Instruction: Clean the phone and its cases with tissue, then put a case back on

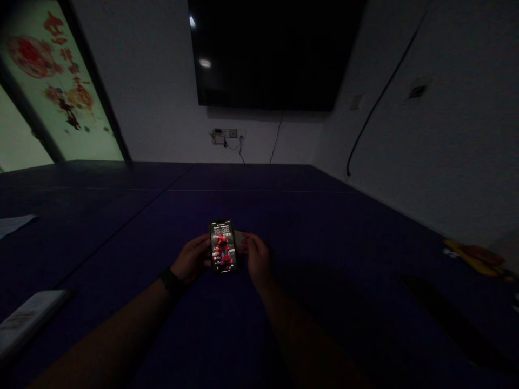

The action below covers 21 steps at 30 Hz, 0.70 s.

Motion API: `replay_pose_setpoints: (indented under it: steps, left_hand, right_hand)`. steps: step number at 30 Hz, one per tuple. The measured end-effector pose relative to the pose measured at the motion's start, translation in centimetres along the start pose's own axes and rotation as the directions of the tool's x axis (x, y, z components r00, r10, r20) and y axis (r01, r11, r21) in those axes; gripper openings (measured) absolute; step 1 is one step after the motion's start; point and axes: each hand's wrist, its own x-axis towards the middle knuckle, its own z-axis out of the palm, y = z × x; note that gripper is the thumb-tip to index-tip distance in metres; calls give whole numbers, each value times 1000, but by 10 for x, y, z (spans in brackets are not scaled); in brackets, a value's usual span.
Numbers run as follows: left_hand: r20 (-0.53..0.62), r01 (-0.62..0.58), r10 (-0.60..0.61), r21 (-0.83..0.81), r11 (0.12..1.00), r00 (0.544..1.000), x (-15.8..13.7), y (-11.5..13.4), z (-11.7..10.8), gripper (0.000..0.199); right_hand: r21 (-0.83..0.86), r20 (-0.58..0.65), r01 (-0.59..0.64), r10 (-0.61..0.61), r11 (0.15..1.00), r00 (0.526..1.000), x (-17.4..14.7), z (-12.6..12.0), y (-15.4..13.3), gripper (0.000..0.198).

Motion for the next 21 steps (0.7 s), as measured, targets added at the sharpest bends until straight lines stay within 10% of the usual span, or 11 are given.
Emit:
replay_pose_setpoints:
  steps: [21]
  left_hand:
    - [37, 26, -27, 33, 999, 999, 0, -1, -4, 59]
  right_hand:
    - [-171, 244, 115, -71, 978, 967, 8, -12, -6, 19]
